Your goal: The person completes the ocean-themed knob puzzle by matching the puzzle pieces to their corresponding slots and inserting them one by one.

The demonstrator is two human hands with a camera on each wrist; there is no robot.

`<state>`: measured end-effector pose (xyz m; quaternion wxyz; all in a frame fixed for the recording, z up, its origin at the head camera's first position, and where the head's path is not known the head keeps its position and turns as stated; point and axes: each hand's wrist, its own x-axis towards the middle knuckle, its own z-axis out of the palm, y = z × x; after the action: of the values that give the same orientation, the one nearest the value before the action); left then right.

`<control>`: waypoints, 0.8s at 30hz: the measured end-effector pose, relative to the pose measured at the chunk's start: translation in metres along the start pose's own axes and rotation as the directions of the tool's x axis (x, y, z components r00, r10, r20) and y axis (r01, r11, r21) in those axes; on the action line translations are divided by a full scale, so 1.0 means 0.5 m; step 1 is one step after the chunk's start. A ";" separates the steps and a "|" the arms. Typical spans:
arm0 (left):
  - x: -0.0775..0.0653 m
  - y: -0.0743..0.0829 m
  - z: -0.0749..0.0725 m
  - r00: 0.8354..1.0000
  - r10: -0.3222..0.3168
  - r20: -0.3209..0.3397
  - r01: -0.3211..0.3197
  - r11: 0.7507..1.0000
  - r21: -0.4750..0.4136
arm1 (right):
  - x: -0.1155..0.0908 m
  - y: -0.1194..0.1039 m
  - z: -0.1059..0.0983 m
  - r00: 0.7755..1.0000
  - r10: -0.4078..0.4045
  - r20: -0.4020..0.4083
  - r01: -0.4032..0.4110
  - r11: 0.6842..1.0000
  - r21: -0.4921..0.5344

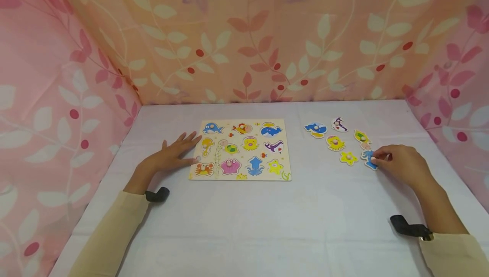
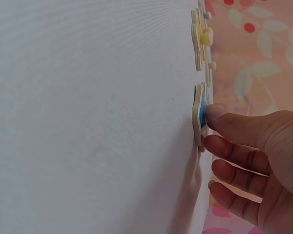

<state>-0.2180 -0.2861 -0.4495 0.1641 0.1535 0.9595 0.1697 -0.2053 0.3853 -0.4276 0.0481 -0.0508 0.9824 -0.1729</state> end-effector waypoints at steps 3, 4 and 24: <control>0.001 -0.001 0.001 1.000 0.003 -0.006 -0.003 1.000 0.005 | -0.002 0.000 0.002 1.000 -0.013 -0.013 0.012 1.000 -0.004; 0.001 -0.001 0.001 1.000 0.003 -0.008 -0.003 1.000 0.008 | -0.002 0.001 0.002 1.000 -0.015 -0.015 0.015 1.000 -0.007; 0.003 -0.003 -0.001 1.000 0.003 -0.006 -0.003 1.000 -0.004 | -0.008 0.008 0.001 0.999 -0.041 -0.029 0.039 0.998 -0.054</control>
<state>-0.2199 -0.2871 -0.4502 0.1614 0.1544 0.9594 0.1722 -0.2014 0.3896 -0.4292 0.0285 -0.0691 0.9861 -0.1484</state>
